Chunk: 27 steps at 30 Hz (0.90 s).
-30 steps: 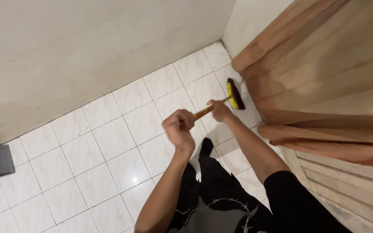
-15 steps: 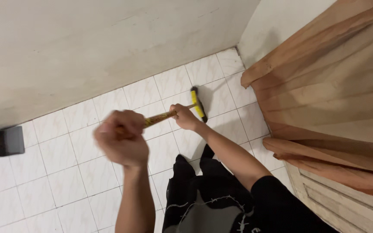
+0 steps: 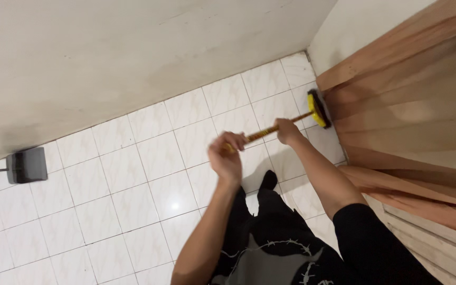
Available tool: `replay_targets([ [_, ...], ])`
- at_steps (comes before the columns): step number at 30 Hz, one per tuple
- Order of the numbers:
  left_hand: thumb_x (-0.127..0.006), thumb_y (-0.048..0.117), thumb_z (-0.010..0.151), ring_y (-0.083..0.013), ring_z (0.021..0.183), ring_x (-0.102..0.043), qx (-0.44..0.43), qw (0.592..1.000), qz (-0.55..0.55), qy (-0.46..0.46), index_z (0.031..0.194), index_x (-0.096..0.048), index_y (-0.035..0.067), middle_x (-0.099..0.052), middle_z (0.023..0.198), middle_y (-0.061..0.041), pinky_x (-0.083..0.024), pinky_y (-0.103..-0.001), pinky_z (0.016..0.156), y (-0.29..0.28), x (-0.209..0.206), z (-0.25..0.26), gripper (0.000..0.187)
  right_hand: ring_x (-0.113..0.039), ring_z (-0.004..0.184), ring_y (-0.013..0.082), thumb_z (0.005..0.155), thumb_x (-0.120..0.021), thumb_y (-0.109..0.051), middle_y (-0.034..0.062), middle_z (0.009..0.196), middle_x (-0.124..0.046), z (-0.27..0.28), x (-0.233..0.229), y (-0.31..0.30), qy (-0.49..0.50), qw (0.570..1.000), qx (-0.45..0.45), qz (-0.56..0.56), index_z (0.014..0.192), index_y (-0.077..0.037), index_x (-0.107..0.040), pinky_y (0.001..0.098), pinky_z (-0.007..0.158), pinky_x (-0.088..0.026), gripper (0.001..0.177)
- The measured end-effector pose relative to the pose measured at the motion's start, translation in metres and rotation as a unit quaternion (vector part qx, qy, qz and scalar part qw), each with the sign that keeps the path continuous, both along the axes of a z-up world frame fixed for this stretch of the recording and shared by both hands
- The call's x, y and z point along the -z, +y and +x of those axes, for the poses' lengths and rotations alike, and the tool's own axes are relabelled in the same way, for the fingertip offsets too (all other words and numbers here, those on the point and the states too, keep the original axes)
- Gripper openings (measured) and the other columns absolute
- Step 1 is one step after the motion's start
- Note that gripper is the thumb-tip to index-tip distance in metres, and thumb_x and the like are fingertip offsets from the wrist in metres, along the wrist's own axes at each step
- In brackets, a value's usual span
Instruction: The person uses a broom to sweep the tiled floor in a corner, moving dirt toward a dustpan and occasionally tapping the broom against a wooden door.
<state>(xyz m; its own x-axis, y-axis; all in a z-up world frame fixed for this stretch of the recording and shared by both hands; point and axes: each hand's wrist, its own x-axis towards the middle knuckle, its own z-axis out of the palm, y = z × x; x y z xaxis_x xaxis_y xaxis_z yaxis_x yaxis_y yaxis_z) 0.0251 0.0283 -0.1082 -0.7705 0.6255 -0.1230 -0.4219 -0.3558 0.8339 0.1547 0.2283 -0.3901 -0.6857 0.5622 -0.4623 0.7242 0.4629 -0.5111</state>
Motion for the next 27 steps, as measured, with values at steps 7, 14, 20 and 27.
replay_targets([
  [7,-0.031,0.034,0.093,-0.0229,0.06,-0.045,-0.018,0.996,0.002,0.083,0.058,-0.041,0.006,-0.043,0.057,-0.009,-0.039,-0.037,0.062,-0.041,-0.001,-0.034,0.046,-0.064,0.1,0.0377,0.084,-0.049,0.006,0.0187,0.1,-0.069,-0.029,0.011,-0.071,0.103,0.992,0.057,-0.055,0.095,-0.006,-0.064,0.0455,0.086,-0.051,0.022],
  [14,-0.035,0.034,0.091,-0.0184,0.052,-0.037,-0.011,0.98,-0.047,0.192,0.057,-0.039,0.006,-0.04,0.051,-0.008,-0.029,-0.034,0.052,-0.063,-0.086,-0.097,0.044,-0.062,0.097,0.0322,0.081,-0.05,0.007,0.0139,0.103,-0.066,-0.137,-0.043,-0.143,0.171,0.978,0.058,-0.103,0.095,-0.009,-0.06,0.0441,0.082,-0.049,0.024],
  [20,-0.038,0.039,0.094,-0.0216,0.056,-0.039,-0.028,0.983,0.004,0.179,0.061,-0.041,0.007,-0.041,0.055,-0.008,-0.031,-0.037,0.057,-0.075,-0.132,-0.127,0.047,-0.064,0.091,0.0309,0.099,-0.053,-0.008,0.0152,0.099,-0.064,-0.19,-0.096,-0.149,0.147,0.977,-0.006,-0.155,0.095,-0.006,-0.057,0.0439,0.082,-0.05,0.006],
  [27,-0.035,0.043,0.1,-0.0196,0.06,-0.034,-0.04,0.992,0.103,0.068,0.064,-0.038,0.01,-0.036,0.056,-0.004,-0.028,-0.037,0.062,-0.068,-0.102,-0.161,0.049,-0.063,0.094,0.0308,0.1,-0.058,-0.015,0.0155,0.1,-0.064,-0.18,-0.12,-0.087,0.095,0.991,-0.026,-0.094,0.098,-0.006,-0.06,0.0441,0.086,-0.049,0.009],
])
